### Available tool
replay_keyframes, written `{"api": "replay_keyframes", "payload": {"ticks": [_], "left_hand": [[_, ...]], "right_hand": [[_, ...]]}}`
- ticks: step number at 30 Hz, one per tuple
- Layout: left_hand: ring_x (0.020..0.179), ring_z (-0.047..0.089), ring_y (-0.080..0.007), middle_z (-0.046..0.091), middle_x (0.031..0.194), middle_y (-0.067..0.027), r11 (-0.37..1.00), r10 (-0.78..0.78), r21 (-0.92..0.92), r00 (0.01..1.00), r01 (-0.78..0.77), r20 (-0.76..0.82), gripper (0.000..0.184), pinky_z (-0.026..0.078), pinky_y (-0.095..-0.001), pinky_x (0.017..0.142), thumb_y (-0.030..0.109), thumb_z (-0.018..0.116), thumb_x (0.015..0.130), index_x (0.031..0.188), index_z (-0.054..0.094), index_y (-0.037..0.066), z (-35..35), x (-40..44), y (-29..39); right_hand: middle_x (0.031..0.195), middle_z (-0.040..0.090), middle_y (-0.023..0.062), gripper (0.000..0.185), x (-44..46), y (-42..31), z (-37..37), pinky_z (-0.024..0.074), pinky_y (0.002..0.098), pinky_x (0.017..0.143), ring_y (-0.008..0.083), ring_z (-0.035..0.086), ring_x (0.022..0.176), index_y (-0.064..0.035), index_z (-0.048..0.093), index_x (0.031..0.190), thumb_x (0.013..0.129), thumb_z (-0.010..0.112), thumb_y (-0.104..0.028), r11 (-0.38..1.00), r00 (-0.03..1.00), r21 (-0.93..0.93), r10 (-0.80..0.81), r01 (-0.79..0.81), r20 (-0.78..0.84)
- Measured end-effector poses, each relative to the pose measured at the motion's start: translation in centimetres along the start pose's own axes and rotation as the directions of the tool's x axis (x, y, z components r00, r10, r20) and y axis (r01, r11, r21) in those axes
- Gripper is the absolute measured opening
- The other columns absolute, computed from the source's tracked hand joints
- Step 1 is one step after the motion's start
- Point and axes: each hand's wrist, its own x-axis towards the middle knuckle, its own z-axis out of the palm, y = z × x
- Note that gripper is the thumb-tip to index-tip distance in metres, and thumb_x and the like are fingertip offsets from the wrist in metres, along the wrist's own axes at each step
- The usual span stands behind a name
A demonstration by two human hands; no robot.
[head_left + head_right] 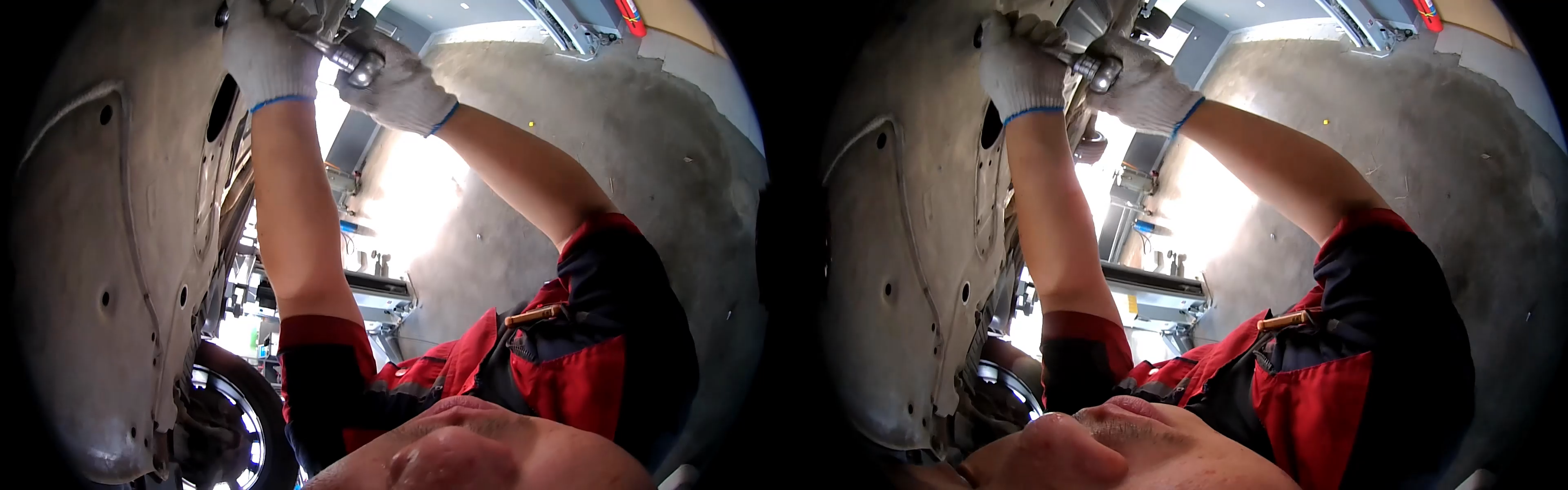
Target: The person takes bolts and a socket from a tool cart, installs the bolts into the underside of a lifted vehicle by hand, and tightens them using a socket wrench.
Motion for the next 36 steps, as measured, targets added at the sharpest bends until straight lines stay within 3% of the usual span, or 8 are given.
{"api": "replay_keyframes", "payload": {"ticks": [4,8,11,22,23,27,29,36], "left_hand": [[0.051,0.039,-0.0117,0.041,0.063,0.0033,0.999,0.023,0.042,0.999,-0.022,-0.026,0.026,0.034,-0.0272,0.047,0.036,0.055,0.107,0.091,0.051,0.017,1.1,0.1,-0.3],[0.05,0.038,-0.0113,0.041,0.063,0.0039,1.0,-0.001,-0.03,0.99,0.006,0.144,0.025,0.033,-0.0267,0.046,0.035,0.056,0.106,0.09,0.05,0.017,-1.4,1.1,-0.4],[0.049,0.038,-0.0108,0.041,0.062,0.0043,1.0,0.027,0.005,0.995,-0.028,0.094,0.024,0.032,-0.0266,0.045,0.032,0.057,0.106,0.089,0.05,0.017,0.3,1.8,-0.5],[0.045,0.032,-0.0092,0.034,0.059,0.006,0.998,-0.051,0.034,0.987,0.047,0.155,0.022,0.029,-0.025,0.042,0.028,0.057,0.104,0.087,0.048,0.019,-0.2,1.9,0.2],[0.045,0.031,-0.0091,0.034,0.059,0.0062,0.995,-0.059,0.084,0.995,0.052,0.085,0.022,0.028,-0.0248,0.042,0.028,0.057,0.104,0.087,0.047,0.019,0.1,1.3,0.2],[0.046,0.032,-0.009,0.036,0.059,0.0063,0.994,-0.107,0.038,0.986,0.103,0.125,0.021,0.029,-0.0254,0.042,0.027,0.058,0.104,0.087,0.048,0.019,-0.5,2.0,0.6],[0.046,0.033,-0.0092,0.036,0.06,0.0062,0.993,-0.117,0.01,0.98,0.117,0.162,0.02,0.029,-0.026,0.042,0.027,0.058,0.104,0.088,0.048,0.019,-1.1,1.6,0.4],[0.046,0.034,-0.01,0.039,0.061,0.0061,0.983,-0.082,0.166,0.996,0.077,0.024,0.014,0.031,-0.0265,0.043,0.025,0.057,0.104,0.092,0.051,0.019,-0.2,0.9,0.9]], "right_hand": [[0.09,0.069,0.0092,0.021,0.1,-1.5,-0.6,0.0614,0.0314,0.082,0.0154,0.069,0.085,-0.0023,0.062,0.107,0.088,0.068,-0.004,0.974,0.987,-0.227,-0.009,-0.027,-0.158],[0.087,0.065,0.0062,0.018,0.3,0.3,-0.1,0.0651,0.0418,0.091,0.0195,0.069,0.078,-0.0045,0.062,0.106,0.089,0.065,0.003,0.204,0.897,0.874,0.112,-0.442,0.427],[0.085,0.065,0.0037,0.023,0.7,-0.8,-0.7,0.0611,0.0323,0.075,0.0154,0.065,0.073,-0.0025,0.061,0.106,0.086,0.073,-0.007,0.967,0.987,0.197,0.157,-0.16,0.031],[0.08,0.059,0.0059,0.015,0.2,3.0,0.8,0.0564,0.0314,0.074,0.017,0.063,0.074,-0.0042,0.059,0.103,0.089,0.067,-0.005,0.989,0.985,0.035,-0.142,0.146,-0.1],[0.076,0.058,0.0084,0.019,0.9,1.7,0.1,0.0546,0.0319,0.071,0.0185,0.06,0.069,-0.0045,0.06,0.102,0.085,0.069,-0.005,0.724,0.903,-0.647,-0.411,0.241,-0.123],[0.083,0.064,0.0102,0.015,1.9,2.2,-0.7,0.0614,0.0373,0.069,0.0231,0.069,0.074,-0.0061,0.06,0.1,0.087,0.068,-0.004,0.978,0.979,0.036,-0.205,0.205,-0.006],[0.085,0.066,0.0086,0.014,1.0,0.9,-0.8,0.065,0.0378,0.07,0.0218,0.072,0.077,-0.007,0.059,0.097,0.088,0.068,-0.002,0.331,0.866,0.8,0.161,-0.5,0.474],[0.085,0.063,0.0015,0.024,1.0,1.2,0.7,0.0538,0.029,0.068,0.0125,0.062,0.075,-0.0042,0.06,0.104,0.084,0.074,-0.004,0.824,0.95,-0.538,-0.286,0.177,-0.125]]}}
